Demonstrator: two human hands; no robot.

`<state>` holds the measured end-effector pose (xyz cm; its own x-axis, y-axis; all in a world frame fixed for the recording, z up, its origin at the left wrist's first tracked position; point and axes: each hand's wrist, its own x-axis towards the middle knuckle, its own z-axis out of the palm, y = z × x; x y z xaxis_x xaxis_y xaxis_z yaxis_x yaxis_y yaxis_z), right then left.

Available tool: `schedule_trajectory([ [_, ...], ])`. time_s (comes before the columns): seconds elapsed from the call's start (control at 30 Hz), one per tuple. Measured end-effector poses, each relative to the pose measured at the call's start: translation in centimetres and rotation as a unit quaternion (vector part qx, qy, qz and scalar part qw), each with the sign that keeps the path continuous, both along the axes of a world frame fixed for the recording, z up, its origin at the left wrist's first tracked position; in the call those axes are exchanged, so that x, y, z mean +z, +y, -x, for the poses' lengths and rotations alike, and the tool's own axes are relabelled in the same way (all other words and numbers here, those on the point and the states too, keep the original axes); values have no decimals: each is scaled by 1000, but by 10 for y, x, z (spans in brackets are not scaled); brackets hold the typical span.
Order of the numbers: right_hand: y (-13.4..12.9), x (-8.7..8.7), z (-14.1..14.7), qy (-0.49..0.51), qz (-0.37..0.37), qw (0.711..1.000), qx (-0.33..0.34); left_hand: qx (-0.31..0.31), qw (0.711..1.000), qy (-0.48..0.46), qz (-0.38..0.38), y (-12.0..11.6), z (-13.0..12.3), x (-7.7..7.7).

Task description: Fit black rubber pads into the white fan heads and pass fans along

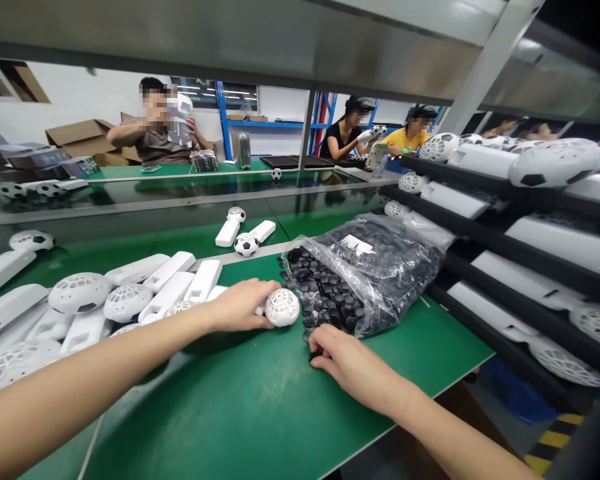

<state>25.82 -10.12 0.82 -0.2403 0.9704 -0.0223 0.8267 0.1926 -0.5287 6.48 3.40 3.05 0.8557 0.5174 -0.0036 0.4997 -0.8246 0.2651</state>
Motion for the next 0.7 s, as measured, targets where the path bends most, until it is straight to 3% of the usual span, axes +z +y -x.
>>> schedule_trajectory([
  [0.13, 0, -8, -4, 27, -28, 999, 25, 31, 999, 26, 5, -40, 0, 4],
  [0.27, -2, -14, -9, 99, -67, 992, 31, 106, 993, 51, 24, -69, 14, 0],
  [0.47, -8, -11, 2, 225, -18, 973, 52, 168, 984, 29, 60, -83, 47, -12],
  [0.63, -12, -8, 19, 287, -15, 955, 80, 144, 981, -67, 114, -88, 53, -14],
  [0.7, -12, -8, 25, 280, -46, 956, 79, 134, 978, -93, 133, -87, 53, -15],
])
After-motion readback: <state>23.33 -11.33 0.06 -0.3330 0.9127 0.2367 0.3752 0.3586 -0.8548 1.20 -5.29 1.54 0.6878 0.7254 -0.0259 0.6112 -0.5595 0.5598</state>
